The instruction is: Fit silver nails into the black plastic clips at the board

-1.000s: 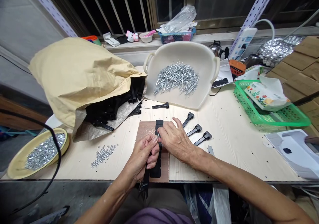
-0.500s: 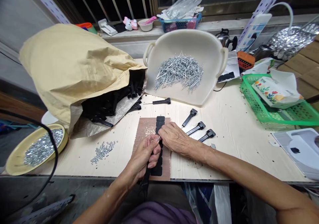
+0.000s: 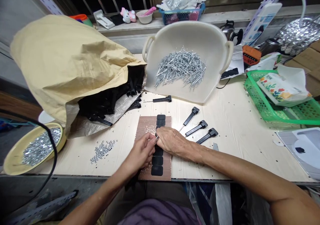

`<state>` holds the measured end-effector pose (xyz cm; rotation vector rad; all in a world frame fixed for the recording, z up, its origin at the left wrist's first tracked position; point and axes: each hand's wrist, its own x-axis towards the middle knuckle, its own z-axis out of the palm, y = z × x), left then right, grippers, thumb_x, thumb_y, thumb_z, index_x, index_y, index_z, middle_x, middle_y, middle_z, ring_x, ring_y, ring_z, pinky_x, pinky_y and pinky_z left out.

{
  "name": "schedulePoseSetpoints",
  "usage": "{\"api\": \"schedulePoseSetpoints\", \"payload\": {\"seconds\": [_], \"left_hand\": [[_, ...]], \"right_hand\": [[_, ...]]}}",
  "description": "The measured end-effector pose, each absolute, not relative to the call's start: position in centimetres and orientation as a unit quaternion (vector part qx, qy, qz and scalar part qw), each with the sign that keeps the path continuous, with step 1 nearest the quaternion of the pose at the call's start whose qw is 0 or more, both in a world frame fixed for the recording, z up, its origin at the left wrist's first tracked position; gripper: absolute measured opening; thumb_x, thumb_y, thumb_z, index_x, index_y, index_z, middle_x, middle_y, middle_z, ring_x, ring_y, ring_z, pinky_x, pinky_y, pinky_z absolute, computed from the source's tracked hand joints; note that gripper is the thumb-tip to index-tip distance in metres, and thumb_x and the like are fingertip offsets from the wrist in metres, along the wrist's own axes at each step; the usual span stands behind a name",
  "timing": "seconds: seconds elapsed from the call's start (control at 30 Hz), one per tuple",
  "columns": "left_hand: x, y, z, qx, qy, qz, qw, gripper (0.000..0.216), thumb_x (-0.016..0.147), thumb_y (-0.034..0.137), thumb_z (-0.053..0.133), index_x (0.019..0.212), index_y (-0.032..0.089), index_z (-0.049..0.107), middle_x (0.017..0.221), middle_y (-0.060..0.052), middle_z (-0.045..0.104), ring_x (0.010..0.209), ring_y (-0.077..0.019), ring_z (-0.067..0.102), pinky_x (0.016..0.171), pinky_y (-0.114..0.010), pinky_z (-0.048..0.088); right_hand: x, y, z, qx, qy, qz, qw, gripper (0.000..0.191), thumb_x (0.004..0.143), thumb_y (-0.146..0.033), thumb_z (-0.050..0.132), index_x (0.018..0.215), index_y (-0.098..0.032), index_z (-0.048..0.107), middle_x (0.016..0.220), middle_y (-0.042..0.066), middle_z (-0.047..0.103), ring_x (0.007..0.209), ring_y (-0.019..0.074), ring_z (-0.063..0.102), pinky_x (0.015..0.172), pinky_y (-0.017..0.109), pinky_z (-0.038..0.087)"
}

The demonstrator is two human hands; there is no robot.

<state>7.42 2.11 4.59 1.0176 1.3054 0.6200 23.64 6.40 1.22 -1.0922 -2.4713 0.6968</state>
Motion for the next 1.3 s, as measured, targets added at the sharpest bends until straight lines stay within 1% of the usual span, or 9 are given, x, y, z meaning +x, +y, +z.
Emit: {"api": "schedulePoseSetpoints", "payload": {"seconds": [0.07, 0.13, 0.23, 0.53, 0.67, 0.8, 0.93, 1.1, 1.3], "left_hand": [[6.9, 2.5, 5.3, 0.304, 0.524, 0.276, 0.746, 0.019, 0.086, 0.038, 0.054, 0.084, 0.02, 0.051, 0.058, 0.007, 0.039, 0.037, -0.0047, 0.026, 0.036, -0.018, 0.019], [6.8, 2.3, 5.7, 0.208, 0.481, 0.311, 0.793, 0.019, 0.083, 0.035, 0.06, 0.087, 0.017, 0.054, 0.061, 0.005, 0.045, 0.04, -0.0043, 0.036, 0.037, -0.016, 0.028], [7.5, 0.8, 5.9, 0.149, 0.423, 0.381, 0.808, 0.018, 0.079, 0.028, 0.067, 0.084, 0.012, 0.06, 0.075, -0.003, 0.059, 0.064, -0.0103, 0.058, 0.061, -0.022, 0.048], [7.1, -7.0, 5.2, 0.089, 0.48, 0.415, 0.768, 0.022, 0.073, 0.029, 0.073, 0.087, 0.012, 0.071, 0.103, -0.01, 0.066, 0.097, -0.0176, 0.058, 0.089, -0.027, 0.042], [3.7, -9.6, 4.4, 0.061, 0.515, 0.437, 0.734, 0.027, 0.068, 0.029, 0.077, 0.087, 0.012, 0.072, 0.1, -0.01, 0.068, 0.091, -0.018, 0.061, 0.085, -0.028, 0.047], [0.6, -11.3, 3.1, 0.039, 0.551, 0.432, 0.713, 0.03, 0.066, 0.033, 0.077, 0.086, 0.011, 0.069, 0.083, -0.008, 0.068, 0.069, -0.0162, 0.062, 0.061, -0.026, 0.051], [-1.1, -11.7, 1.4, 0.026, 0.566, 0.427, 0.705, 0.032, 0.065, 0.039, 0.077, 0.079, 0.012, 0.064, 0.064, -0.003, 0.062, 0.051, -0.0135, 0.056, 0.042, -0.023, 0.042], [-2.2, -11.6, -0.3, 0.062, 0.548, 0.463, 0.694, 0.034, 0.063, 0.04, 0.077, 0.076, 0.013, 0.062, 0.059, 0.001, 0.057, 0.046, -0.009, 0.05, 0.043, -0.021, 0.039], [-2.6, -12.2, -1.5, 0.129, 0.57, 0.491, 0.646, 0.033, 0.07, 0.044, 0.07, 0.073, 0.013, 0.06, 0.065, 0.0, 0.057, 0.062, -0.011, 0.052, 0.057, -0.021, 0.041]], "right_hand": [[23.9, 6.0, 2.5, -0.416, -0.818, 0.349, 0.19, 0.026, 0.096, -0.026, 0.027, 0.077, -0.019, 0.044, 0.069, -0.001, 0.046, 0.058, 0.0109, 0.039, 0.057, 0.025, 0.033], [24.4, 4.9, 3.8, -0.444, -0.756, 0.434, 0.209, 0.031, 0.098, -0.034, 0.024, 0.079, -0.02, 0.044, 0.071, -0.002, 0.049, 0.06, 0.0107, 0.043, 0.059, 0.025, 0.036], [24.8, 1.8, 5.1, -0.475, -0.655, 0.542, 0.226, 0.036, 0.098, -0.044, 0.027, 0.082, -0.02, 0.048, 0.076, 0.0, 0.056, 0.068, 0.0124, 0.052, 0.065, 0.026, 0.042], [21.4, -9.3, 1.6, -0.462, -0.553, 0.622, 0.306, 0.028, 0.092, -0.041, 0.045, 0.098, -0.021, 0.062, 0.099, 0.004, 0.057, 0.089, 0.0148, 0.055, 0.081, 0.028, 0.045], [17.2, -11.7, 0.4, -0.427, -0.475, 0.7, 0.321, 0.029, 0.086, -0.046, 0.053, 0.098, -0.023, 0.067, 0.101, 0.005, 0.053, 0.085, 0.015, 0.058, 0.07, 0.026, 0.05], [12.8, -12.8, -0.9, -0.415, -0.373, 0.774, 0.299, 0.031, 0.077, -0.049, 0.062, 0.091, -0.021, 0.066, 0.097, 0.002, 0.048, 0.063, 0.0092, 0.057, 0.056, 0.024, 0.051], [9.9, -13.0, -2.0, -0.449, -0.352, 0.758, 0.316, 0.035, 0.076, -0.051, 0.063, 0.092, -0.019, 0.064, 0.088, 0.0, 0.05, 0.055, 0.0073, 0.054, 0.047, 0.021, 0.048], [8.2, -12.6, -2.5, -0.495, -0.338, 0.734, 0.32, 0.035, 0.078, -0.052, 0.059, 0.076, -0.017, 0.058, 0.067, -0.003, 0.049, 0.048, 0.0077, 0.047, 0.043, 0.021, 0.042], [7.6, -12.6, -4.3, -0.541, -0.383, 0.662, 0.35, 0.036, 0.077, -0.053, 0.061, 0.085, -0.018, 0.058, 0.076, 0.0, 0.056, 0.06, 0.0107, 0.053, 0.055, 0.023, 0.045]]}}
